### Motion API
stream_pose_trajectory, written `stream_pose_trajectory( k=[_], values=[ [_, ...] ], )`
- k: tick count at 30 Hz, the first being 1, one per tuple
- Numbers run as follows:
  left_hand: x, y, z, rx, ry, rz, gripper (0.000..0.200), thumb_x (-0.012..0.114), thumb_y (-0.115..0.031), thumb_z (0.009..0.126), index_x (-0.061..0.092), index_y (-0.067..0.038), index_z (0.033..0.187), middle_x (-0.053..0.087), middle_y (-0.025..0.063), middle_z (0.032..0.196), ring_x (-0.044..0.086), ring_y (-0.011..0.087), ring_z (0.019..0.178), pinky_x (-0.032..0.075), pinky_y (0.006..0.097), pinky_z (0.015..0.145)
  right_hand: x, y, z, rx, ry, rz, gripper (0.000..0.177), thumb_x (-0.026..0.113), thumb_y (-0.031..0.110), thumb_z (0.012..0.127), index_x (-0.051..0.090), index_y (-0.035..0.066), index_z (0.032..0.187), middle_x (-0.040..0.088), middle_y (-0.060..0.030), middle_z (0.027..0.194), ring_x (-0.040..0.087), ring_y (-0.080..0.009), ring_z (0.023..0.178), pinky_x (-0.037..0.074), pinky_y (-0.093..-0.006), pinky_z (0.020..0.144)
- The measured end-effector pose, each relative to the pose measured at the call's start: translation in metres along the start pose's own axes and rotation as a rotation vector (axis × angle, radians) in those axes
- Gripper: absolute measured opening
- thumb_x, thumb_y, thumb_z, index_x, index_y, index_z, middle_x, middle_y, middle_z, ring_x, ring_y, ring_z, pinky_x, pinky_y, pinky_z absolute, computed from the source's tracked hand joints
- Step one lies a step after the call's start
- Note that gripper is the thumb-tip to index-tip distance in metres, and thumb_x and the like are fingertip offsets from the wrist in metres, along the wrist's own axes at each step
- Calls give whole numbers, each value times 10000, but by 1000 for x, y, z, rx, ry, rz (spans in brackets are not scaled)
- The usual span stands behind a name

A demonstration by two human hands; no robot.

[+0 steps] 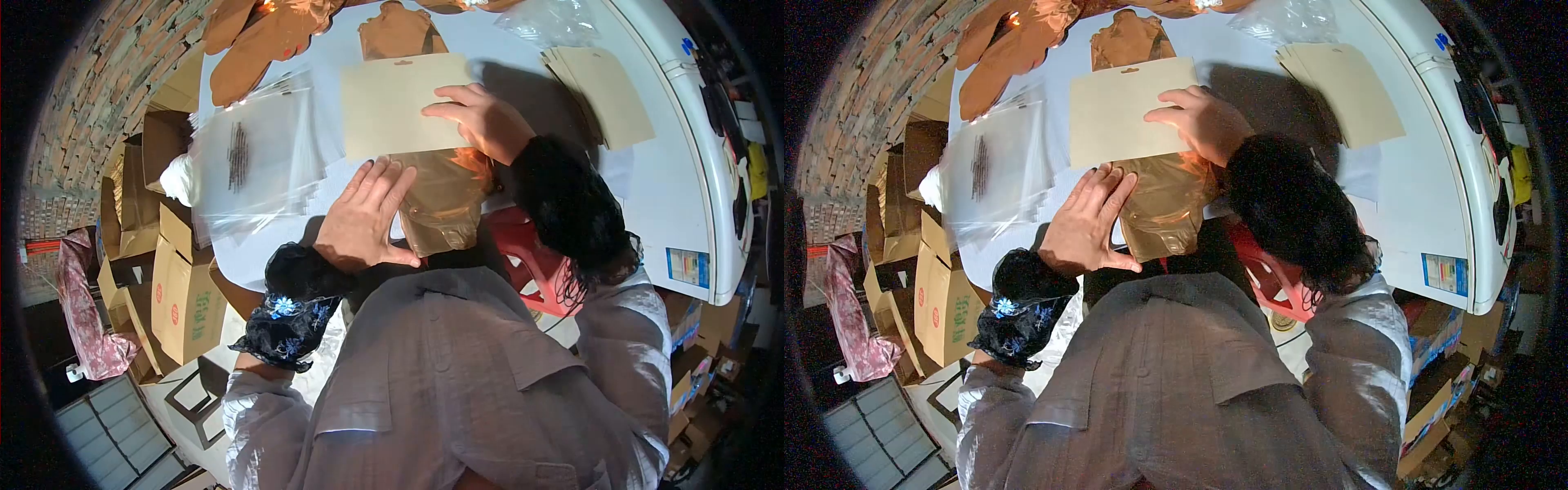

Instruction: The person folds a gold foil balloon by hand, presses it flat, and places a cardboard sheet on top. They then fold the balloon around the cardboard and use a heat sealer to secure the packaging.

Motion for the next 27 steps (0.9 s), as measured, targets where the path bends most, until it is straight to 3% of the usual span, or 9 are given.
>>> stream_pose_trajectory(
  k=[4, 9, 13, 22, 27],
  values=[
    [2, 1, 1, -20, 23, 79, 1031, 691, -600, 682, 320, -17, 1446, 413, 168, 1395, 343, 327, 1362, 208, 449, 1181, -3, 2, 4, -58, -34, -41, 508, 632, -35, 715, 659, 173, 1178, 595, -112, 1211, 570, -297, 1088, 482, -372, 965],
    [-2, -6, 6, -106, -79, 97, 731, 663, -382, 773, 422, -43, 1373, 464, 143, 1347, 374, 305, 1343, 229, 471, 1167, -2, 0, 4, -62, -19, -55, 529, 652, -31, 694, 655, 177, 1180, 603, -100, 1203, 574, -286, 1085, 495, -372, 951],
    [-6, -8, 10, -133, -160, 76, 615, 656, -351, 783, 495, -56, 1298, 507, 133, 1301, 415, 310, 1308, 247, 490, 1152, -3, -1, 4, -35, 11, -20, 554, 585, -91, 705, 649, 169, 1190, 589, -100, 1241, 551, -300, 1133, 478, -377, 968],
    [-10, -2, 13, -153, -172, -3, 544, 639, -322, 808, 522, -62, 1272, 525, 128, 1291, 453, 321, 1270, 261, 509, 1138, 0, -6, 10, -77, 46, -13, 522, 597, -65, 731, 644, 174, 1192, 578, -77, 1262, 537, -288, 1145, 477, -377, 963],
    [-6, -2, 12, -156, -167, 51, 551, 638, -330, 807, 521, -69, 1278, 523, 126, 1295, 441, 323, 1288, 250, 513, 1145, -5, -5, 11, -118, -8, -62, 461, 642, 13, 736, 657, 182, 1166, 609, -83, 1192, 573, -279, 1076, 490, -366, 947]
  ],
)
Point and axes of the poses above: each hand's wrist, its own z-axis towards the middle knuckle, its own x-axis out of the palm, y = z × x, the point moved 8 cm from there along z, towards the middle knuckle
